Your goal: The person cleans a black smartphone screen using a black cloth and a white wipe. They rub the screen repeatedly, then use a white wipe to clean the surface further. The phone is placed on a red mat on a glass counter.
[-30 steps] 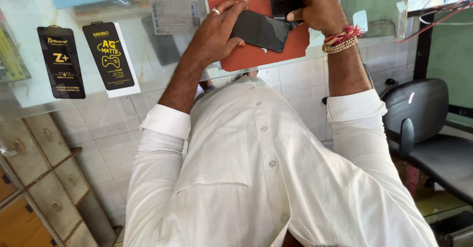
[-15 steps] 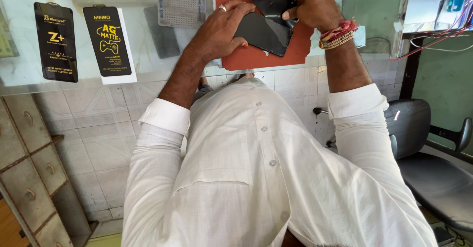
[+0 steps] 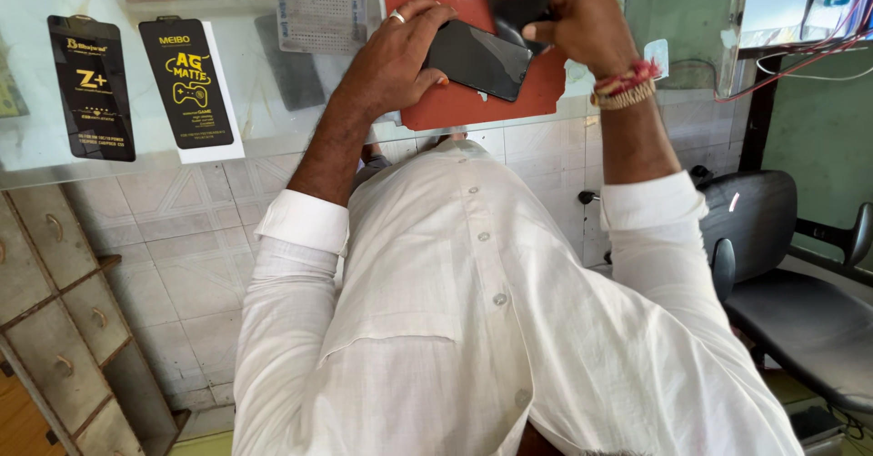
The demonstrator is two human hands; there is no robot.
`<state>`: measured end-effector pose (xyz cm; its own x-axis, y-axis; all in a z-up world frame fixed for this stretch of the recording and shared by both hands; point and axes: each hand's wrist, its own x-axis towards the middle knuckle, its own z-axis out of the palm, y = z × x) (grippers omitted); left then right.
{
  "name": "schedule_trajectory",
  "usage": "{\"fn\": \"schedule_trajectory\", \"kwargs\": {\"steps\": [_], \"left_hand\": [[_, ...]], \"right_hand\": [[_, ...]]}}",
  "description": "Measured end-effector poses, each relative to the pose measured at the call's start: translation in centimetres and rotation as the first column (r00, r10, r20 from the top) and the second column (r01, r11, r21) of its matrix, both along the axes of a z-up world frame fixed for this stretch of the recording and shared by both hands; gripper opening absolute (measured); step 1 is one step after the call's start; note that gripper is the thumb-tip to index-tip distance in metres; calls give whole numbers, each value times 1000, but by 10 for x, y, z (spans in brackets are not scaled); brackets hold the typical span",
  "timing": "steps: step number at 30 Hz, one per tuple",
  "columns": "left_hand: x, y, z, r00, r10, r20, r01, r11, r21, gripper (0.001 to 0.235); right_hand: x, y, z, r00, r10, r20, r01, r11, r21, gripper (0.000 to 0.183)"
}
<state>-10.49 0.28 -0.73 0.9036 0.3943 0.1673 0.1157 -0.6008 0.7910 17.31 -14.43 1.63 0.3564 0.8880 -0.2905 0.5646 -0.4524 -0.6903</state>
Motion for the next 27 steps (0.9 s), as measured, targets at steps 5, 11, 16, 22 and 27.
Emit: {"fn": "schedule_trajectory", "kwargs": {"steps": [5,11,16,22,27], "left_hand": [[-1,0,-3,1000,-3,21,3,1000,0,81],[-2,2,-1,998,-35,49,31,997,68,82],[-1,1,-2,999,-33,33,31,997,71,83],[0,0,-2,999,-29,25,27,997,76,83],[-1,0,-2,999,-36,30,33,995,95,82]], "right_hand": [[-13,-37,2,877,-220,-426,276,958,74,5],[-34,-51,-7,906,-306,-292,353,928,121,6],[-44,-60,-8,880,-334,-337,399,906,144,7],[-57,-63,-6,839,-403,-366,472,873,122,7],[-70,-67,-4,798,-467,-380,538,837,101,6]]}}
